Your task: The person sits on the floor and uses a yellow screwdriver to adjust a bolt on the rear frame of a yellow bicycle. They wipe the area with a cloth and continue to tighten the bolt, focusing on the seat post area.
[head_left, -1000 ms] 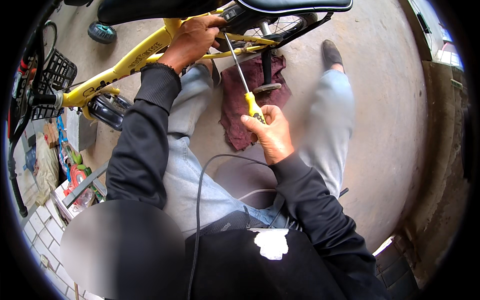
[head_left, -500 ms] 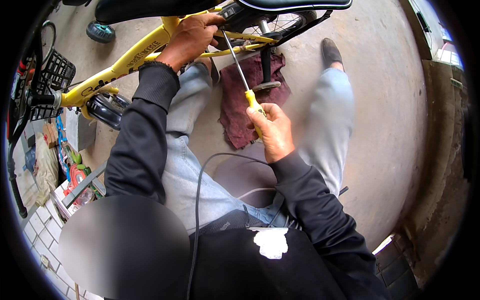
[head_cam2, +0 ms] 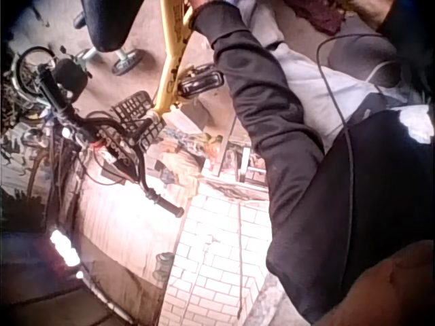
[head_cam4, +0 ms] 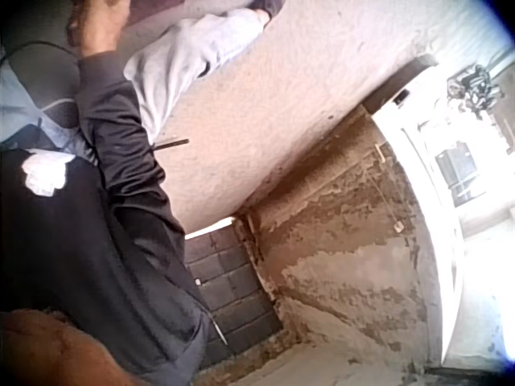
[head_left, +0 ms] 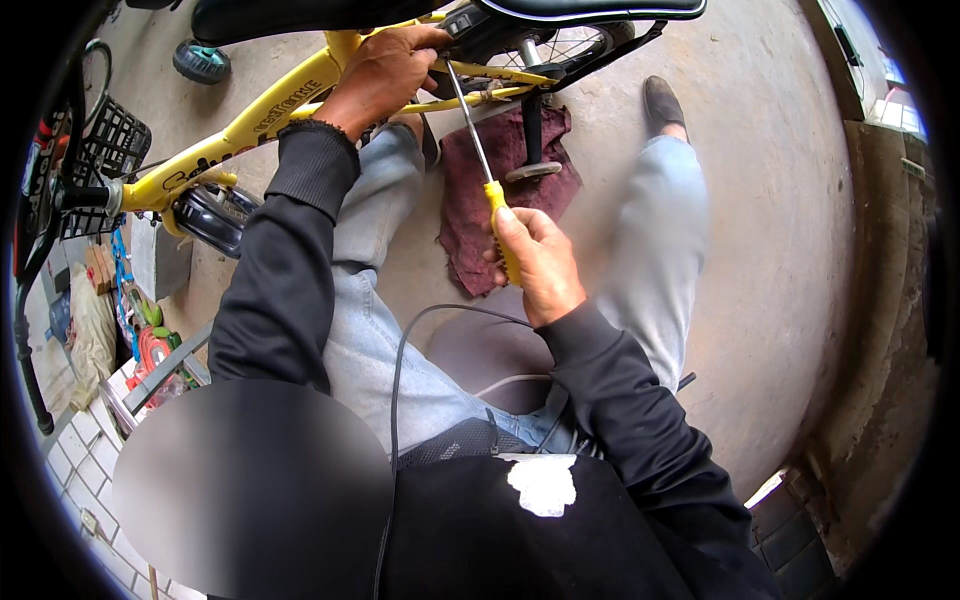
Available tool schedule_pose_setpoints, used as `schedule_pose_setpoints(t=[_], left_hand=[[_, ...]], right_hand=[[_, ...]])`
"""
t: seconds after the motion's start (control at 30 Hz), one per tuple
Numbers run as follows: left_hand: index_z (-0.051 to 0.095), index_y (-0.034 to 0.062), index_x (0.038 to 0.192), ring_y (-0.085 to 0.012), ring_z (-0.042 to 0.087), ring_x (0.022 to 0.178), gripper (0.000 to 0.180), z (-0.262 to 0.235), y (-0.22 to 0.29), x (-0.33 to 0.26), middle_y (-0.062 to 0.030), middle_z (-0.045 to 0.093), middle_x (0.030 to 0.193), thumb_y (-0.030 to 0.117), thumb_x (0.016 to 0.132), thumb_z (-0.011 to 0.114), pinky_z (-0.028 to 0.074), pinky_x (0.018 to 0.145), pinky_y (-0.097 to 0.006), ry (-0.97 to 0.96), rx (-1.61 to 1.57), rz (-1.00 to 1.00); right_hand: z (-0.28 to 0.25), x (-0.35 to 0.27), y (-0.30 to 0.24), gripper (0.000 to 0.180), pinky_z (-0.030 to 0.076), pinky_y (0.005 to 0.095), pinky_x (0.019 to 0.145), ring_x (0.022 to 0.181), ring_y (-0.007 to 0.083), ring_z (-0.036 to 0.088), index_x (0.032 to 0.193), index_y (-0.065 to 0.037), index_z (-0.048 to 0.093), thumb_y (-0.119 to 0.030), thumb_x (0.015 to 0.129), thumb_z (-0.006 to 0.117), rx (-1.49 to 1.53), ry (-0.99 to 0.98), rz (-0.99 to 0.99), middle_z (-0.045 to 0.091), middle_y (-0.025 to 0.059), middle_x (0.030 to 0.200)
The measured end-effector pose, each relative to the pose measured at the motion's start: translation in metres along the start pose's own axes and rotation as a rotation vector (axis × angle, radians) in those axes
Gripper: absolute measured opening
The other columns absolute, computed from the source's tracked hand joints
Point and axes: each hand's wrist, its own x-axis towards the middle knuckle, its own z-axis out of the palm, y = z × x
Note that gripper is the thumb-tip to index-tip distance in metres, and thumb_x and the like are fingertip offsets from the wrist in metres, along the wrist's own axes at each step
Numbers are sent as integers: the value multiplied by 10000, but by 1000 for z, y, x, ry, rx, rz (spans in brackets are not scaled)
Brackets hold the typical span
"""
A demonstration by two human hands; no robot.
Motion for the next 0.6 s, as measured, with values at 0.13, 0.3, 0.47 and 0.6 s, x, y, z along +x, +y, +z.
schedule_pose_setpoints(t=[0.13,0.3,0.47,0.6], left_hand=[[630,38,1171,-169,693,730,342,0,-1,1,-118,690,1005,119,879,473,534,757,-281,9,-12,10],[635,46,1166,-167,694,731,334,-1,-1,1,-119,690,1017,118,884,470,534,764,-284,1,-15,-2],[604,37,1215,-127,688,768,332,-3,-1,2,-90,668,1044,109,924,462,518,657,-227,-34,32,-5],[605,39,1213,-126,689,770,330,-2,0,2,-87,669,1037,111,925,463,515,648,-223,-35,37,1]], right_hand=[[5,-2,2,400,439,237,536,691,107,571,1074,4,485,-185,825,734,-113,79,-141,584,52,831],[3,-2,1,381,443,247,554,687,105,569,1067,8,497,-161,820,732,-59,101,-132,590,53,842],[0,-3,1,381,451,250,586,702,103,571,1095,15,522,-209,848,706,-30,47,-94,593,49,854],[-2,-2,4,376,458,250,597,728,107,576,1102,13,544,-270,885,662,-42,-30,-33,598,50,863]])
